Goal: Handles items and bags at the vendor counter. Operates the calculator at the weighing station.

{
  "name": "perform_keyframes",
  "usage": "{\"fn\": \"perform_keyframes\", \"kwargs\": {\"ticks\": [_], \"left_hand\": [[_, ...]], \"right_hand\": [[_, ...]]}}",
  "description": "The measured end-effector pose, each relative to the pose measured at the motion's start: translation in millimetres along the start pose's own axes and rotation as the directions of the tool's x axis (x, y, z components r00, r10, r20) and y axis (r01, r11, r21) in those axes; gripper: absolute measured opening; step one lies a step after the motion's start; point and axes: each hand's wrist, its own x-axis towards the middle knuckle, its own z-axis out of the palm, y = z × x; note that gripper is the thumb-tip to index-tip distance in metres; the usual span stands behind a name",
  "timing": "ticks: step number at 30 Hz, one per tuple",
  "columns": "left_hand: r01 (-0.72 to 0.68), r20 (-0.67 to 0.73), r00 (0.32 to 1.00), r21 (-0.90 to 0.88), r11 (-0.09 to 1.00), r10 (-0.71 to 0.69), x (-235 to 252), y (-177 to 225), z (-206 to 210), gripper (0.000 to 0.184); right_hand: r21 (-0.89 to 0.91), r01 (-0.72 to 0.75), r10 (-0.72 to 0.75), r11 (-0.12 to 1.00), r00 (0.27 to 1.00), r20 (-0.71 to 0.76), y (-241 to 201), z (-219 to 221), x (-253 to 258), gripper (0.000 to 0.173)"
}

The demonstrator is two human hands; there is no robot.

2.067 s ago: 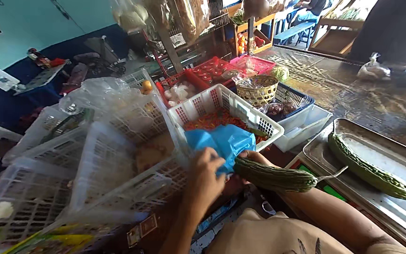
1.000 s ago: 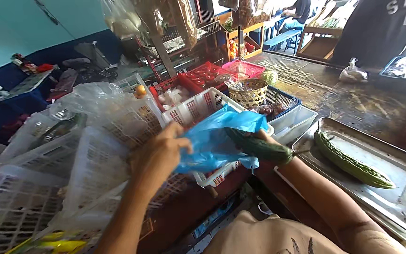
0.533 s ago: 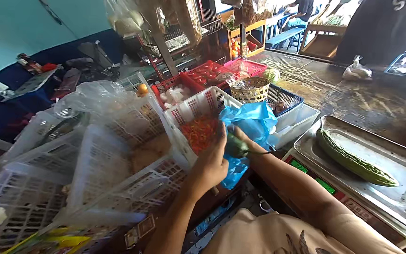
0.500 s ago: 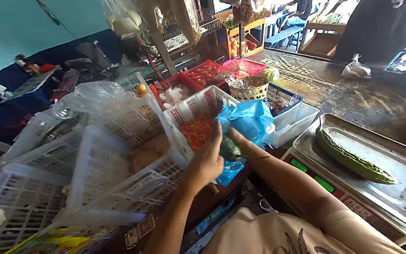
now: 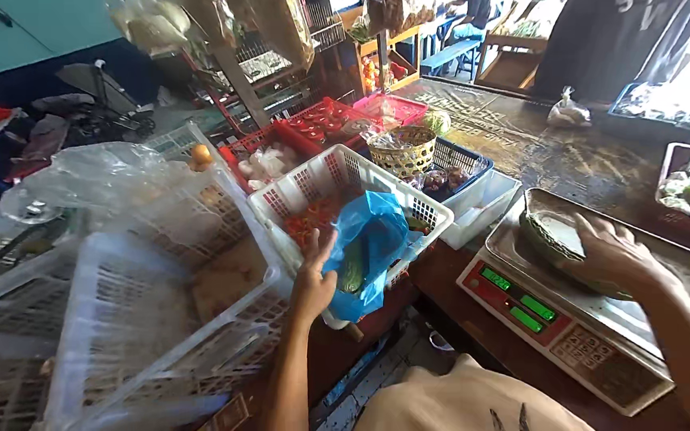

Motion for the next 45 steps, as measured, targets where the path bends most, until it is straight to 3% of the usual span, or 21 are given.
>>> {"fn": "perform_keyframes", "kwargs": {"ticks": [1,2,5,7,9,12,15,17,19,23,26,28,29,30,32,34,36,38,41,43,45], "left_hand": [[0.063,0.066,0.996,0.075,0.995,-0.068,2.5,7.1,-6.8,0.059],[0.130,0.161,0.975,0.162,0.978,-0.156,6.4,15.1,-14.8,0.054],[0.224,0.341,0.876,0.339,0.914,-0.342,17.0,26.7,-27.1,0.047],[0.279,0.319,0.850,0.404,0.872,-0.419,20.4,31.7,-27.8,0.039],[0.347,0.261,0.827,0.461,0.817,-0.498,22.7,39.5,-26.5,0.036],[0.347,0.205,0.869,0.397,0.850,-0.450,23.4,42.6,-20.0,0.056],[0.252,0.137,0.949,0.219,0.943,-0.285,18.0,36.6,-8.7,0.053],[0.187,0.072,0.978,0.097,0.978,-0.194,14.9,32.0,-1.2,0.049],[0.143,-0.006,0.990,-0.019,0.990,-0.143,14.0,29.4,3.7,0.047],[0.071,-0.078,0.993,-0.183,0.981,-0.086,14.4,25.6,7.9,0.045],[0.077,-0.047,0.995,-0.229,0.970,-0.090,14.7,17.1,7.3,0.052],[0.090,-0.052,0.993,-0.259,0.962,-0.107,15.1,9.4,7.4,0.063],[0.100,-0.054,0.991,-0.267,0.958,-0.118,15.6,7.5,6.9,0.067],[0.109,-0.042,0.991,-0.259,0.960,-0.124,16.7,6.3,5.0,0.069],[0.112,0.001,0.994,-0.176,0.978,-0.114,22.3,5.2,-1.6,0.071],[0.109,0.108,0.988,-0.025,0.994,-0.106,28.2,8.8,-13.6,0.077],[0.142,0.165,0.973,0.124,0.982,-0.161,27.8,17.8,-21.7,0.080],[0.241,0.157,0.944,0.269,0.933,-0.289,18.1,27.9,-24.3,0.069],[0.449,0.220,0.780,0.455,0.769,-0.585,-4.2,40.7,-28.4,0.044],[0.530,0.237,0.729,0.399,0.748,-0.643,-11.7,35.3,-31.8,0.042],[0.492,0.089,0.858,0.144,0.859,-0.507,-16.4,32.0,-37.8,0.040]], "right_hand": [[-0.066,-0.084,0.092,0.994,0.988,0.126,23.3,6.7,5.2,0.093],[-0.093,-0.099,0.116,0.991,0.972,0.202,36.8,12.3,9.2,0.085],[0.000,-0.066,0.064,0.998,0.977,0.204,20.6,4.3,2.4,0.047],[0.312,-0.030,-0.027,0.949,0.984,0.176,-16.1,-8.5,-10.8,0.037],[0.630,0.009,-0.182,0.776,0.961,0.210,-58.6,-11.9,-23.1,0.033],[0.819,-0.130,-0.372,0.558,0.843,0.388,-141.6,-15.6,-34.3,0.036],[0.749,-0.332,-0.445,0.573,0.641,0.625,-211.6,8.6,-7.2,0.038],[0.726,-0.395,-0.441,0.563,0.600,0.668,-252.7,35.4,15.1,0.032],[0.748,-0.347,-0.445,0.566,0.636,0.631,-285.7,65.2,35.0,0.031],[0.714,-0.183,-0.212,0.675,0.880,0.426,-326.9,136.8,54.1,0.049],[0.364,-0.068,-0.136,0.929,0.852,0.505,-335.3,160.9,64.2,0.090],[0.177,0.071,-0.165,0.982,0.782,0.601,-329.7,157.2,59.9,0.097],[0.153,0.114,-0.184,0.982,0.783,0.594,-324.5,152.8,58.7,0.095],[0.154,0.156,-0.214,0.976,0.831,0.514,-318.1,148.8,59.9,0.089],[0.156,0.290,-0.320,0.944,0.920,0.225,-308.0,123.7,65.1,0.059],[0.142,0.383,-0.387,0.913,0.922,0.001,-300.4,83.5,77.5,0.058],[0.091,0.370,-0.368,0.924,0.929,-0.047,-292.5,47.1,88.5,0.068],[0.026,0.383,-0.382,0.923,0.923,-0.038,-286.6,30.5,90.8,0.071],[0.053,0.498,-0.494,0.865,0.866,-0.079,-281.9,18.7,84.8,0.056],[0.117,0.574,-0.562,0.810,0.818,-0.123,-287.0,10.6,81.0,0.038],[0.144,0.627,-0.606,0.765,0.778,-0.165,-297.8,-4.3,74.1,0.033]]}}
